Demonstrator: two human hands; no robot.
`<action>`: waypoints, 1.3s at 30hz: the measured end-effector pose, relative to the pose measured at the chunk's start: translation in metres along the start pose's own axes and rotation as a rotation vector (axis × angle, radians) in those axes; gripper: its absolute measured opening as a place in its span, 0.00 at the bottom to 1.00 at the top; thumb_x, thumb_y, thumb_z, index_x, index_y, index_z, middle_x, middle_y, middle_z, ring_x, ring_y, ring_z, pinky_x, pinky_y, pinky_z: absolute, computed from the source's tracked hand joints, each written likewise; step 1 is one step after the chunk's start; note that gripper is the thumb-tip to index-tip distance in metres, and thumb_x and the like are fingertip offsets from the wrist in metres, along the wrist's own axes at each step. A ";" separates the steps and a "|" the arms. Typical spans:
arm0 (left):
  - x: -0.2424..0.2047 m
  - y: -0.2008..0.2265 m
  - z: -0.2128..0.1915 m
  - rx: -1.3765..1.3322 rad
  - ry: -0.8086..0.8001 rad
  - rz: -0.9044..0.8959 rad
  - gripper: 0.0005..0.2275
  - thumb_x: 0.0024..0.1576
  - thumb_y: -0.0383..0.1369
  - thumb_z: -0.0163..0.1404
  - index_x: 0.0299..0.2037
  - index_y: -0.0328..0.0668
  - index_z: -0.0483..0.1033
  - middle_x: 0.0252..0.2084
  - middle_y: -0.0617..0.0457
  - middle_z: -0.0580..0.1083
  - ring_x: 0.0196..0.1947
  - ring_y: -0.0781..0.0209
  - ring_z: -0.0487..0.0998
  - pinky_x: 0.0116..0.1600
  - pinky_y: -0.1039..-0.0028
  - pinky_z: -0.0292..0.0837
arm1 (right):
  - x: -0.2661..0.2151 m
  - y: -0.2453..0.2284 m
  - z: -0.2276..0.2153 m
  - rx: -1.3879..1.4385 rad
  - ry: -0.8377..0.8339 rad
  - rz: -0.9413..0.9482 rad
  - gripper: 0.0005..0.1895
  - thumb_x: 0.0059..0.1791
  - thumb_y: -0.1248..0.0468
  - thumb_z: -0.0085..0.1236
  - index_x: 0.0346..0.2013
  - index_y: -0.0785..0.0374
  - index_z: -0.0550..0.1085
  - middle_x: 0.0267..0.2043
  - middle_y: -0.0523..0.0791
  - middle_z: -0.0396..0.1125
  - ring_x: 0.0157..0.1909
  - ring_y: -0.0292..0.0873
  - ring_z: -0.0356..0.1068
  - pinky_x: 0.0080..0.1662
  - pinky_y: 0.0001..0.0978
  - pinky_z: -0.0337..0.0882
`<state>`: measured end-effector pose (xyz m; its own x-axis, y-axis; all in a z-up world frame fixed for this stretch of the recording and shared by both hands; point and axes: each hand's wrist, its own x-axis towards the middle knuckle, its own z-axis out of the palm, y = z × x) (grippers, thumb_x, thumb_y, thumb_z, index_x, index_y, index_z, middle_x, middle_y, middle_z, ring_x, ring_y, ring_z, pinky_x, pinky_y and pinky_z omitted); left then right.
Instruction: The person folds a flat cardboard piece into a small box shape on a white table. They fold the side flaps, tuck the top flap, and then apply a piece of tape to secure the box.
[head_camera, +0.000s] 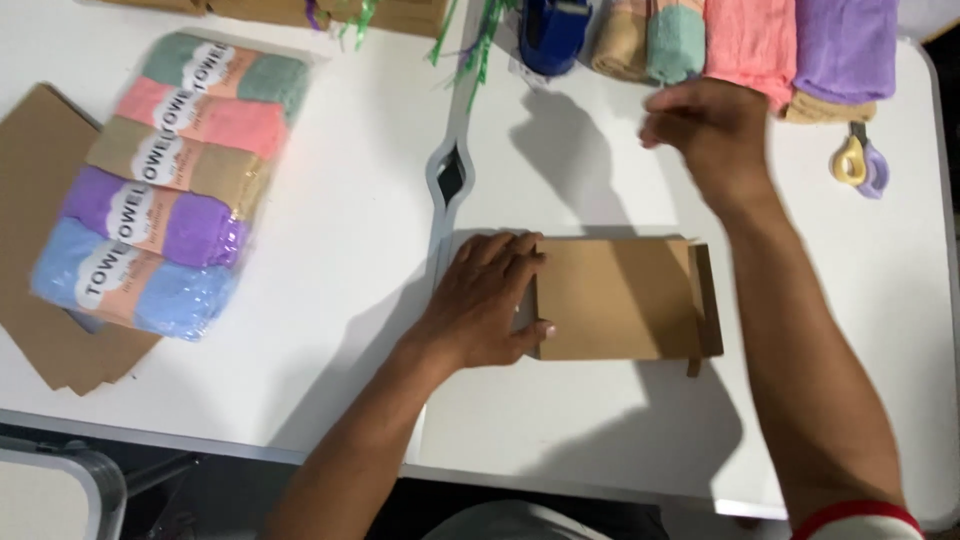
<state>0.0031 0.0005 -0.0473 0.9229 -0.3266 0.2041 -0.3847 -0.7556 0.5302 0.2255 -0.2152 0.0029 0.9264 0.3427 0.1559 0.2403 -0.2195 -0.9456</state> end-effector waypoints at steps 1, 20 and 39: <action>-0.001 0.000 -0.001 -0.010 -0.006 0.001 0.32 0.52 0.49 0.58 0.59 0.35 0.64 0.68 0.44 0.61 0.68 0.41 0.58 0.68 0.51 0.53 | -0.017 -0.008 -0.013 -0.005 0.003 0.011 0.08 0.46 0.76 0.64 0.39 0.69 0.77 0.31 0.48 0.72 0.32 0.37 0.74 0.42 0.23 0.78; 0.006 0.021 -0.027 0.013 -0.210 -0.189 0.30 0.55 0.46 0.56 0.66 0.40 0.67 0.72 0.44 0.64 0.73 0.48 0.56 0.74 0.54 0.42 | -0.126 -0.024 -0.042 -0.091 -0.277 -0.081 0.22 0.41 0.86 0.62 0.49 0.77 0.74 0.37 0.56 0.73 0.39 0.50 0.76 0.47 0.42 0.77; 0.004 0.006 -0.013 -0.014 -0.063 -0.067 0.29 0.50 0.43 0.58 0.62 0.46 0.71 0.66 0.43 0.71 0.68 0.47 0.63 0.72 0.54 0.48 | -0.089 -0.035 0.013 -0.276 -0.558 -0.045 0.21 0.43 0.79 0.58 0.51 0.72 0.72 0.28 0.52 0.74 0.33 0.50 0.71 0.42 0.40 0.71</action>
<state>0.0045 0.0016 -0.0328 0.9434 -0.3109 0.1156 -0.3212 -0.7690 0.5526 0.1304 -0.2266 0.0189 0.6404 0.7664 -0.0497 0.4108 -0.3965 -0.8210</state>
